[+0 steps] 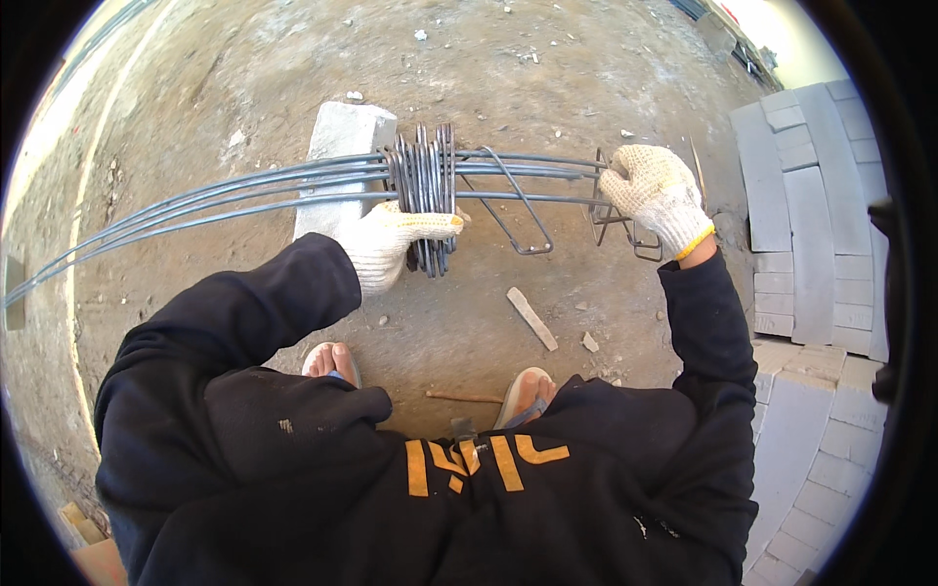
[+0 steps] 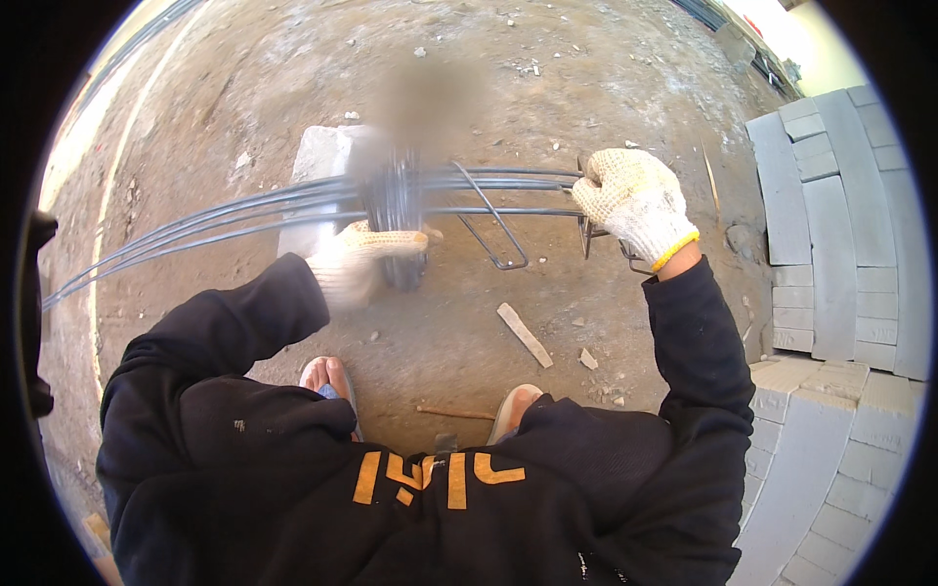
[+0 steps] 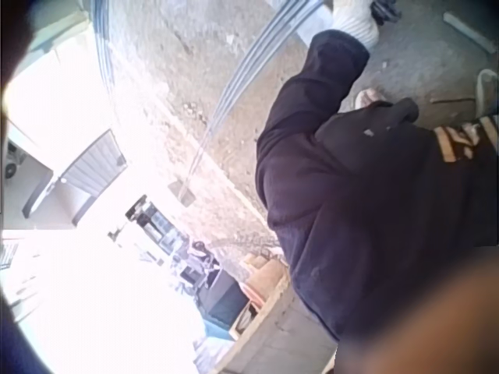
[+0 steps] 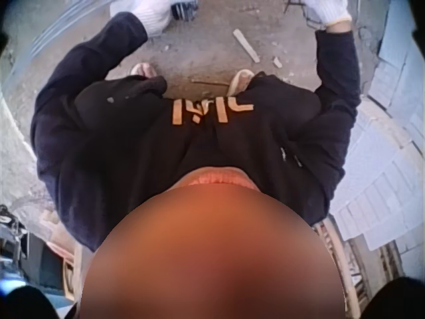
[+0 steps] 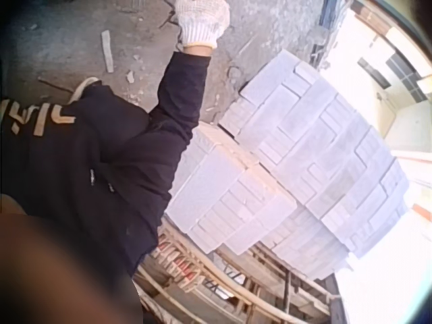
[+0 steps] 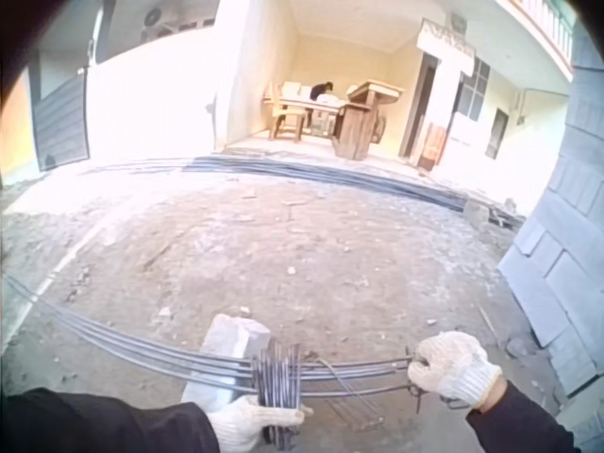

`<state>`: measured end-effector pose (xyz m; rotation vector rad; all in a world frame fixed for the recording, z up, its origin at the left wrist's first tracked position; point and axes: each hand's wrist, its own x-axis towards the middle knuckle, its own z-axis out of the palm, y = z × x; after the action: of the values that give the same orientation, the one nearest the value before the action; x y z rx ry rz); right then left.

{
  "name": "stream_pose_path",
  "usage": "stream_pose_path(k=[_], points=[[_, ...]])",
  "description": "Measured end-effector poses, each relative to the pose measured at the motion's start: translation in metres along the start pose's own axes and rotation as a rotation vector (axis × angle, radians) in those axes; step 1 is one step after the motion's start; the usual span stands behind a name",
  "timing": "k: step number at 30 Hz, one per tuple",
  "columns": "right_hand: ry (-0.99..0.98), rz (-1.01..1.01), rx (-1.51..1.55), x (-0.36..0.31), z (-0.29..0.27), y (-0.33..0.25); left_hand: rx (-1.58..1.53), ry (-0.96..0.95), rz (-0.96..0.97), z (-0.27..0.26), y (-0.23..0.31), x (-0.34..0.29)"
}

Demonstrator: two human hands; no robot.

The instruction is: The person gathers pre-bent rebar stirrups from the floor and threads them onto three parallel rebar rods laid on a concrete block. They slide each stirrup into place and adjust spacing along the rods to form a rebar cage segment.

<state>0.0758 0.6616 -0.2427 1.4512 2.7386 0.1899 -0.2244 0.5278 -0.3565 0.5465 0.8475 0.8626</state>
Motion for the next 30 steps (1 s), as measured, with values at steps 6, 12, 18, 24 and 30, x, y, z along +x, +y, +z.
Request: stream_pose_path(k=[6, 12, 18, 24, 30], points=[[-0.178, -0.206, 0.153, 0.075, -0.004, 0.002, -0.008, 0.038, -0.002, 0.002, 0.0, -0.002], [-0.624, -0.114, 0.393, 0.125, -0.003, -0.041, 0.019, 0.039, -0.024, -0.001, 0.002, -0.005], [-0.567, -0.016, 0.57, 0.096, -0.01, -0.063, 0.067, 0.061, -0.051, 0.002, 0.002, -0.002], [0.14, -0.179, 0.173, 0.047, -0.019, -0.078, 0.047, 0.069, -0.028, 0.003, 0.004, -0.004], [0.204, -0.712, 0.045, 0.023, 0.012, -0.095, 0.105, 0.09, -0.026, 0.004, 0.003, -0.002]])
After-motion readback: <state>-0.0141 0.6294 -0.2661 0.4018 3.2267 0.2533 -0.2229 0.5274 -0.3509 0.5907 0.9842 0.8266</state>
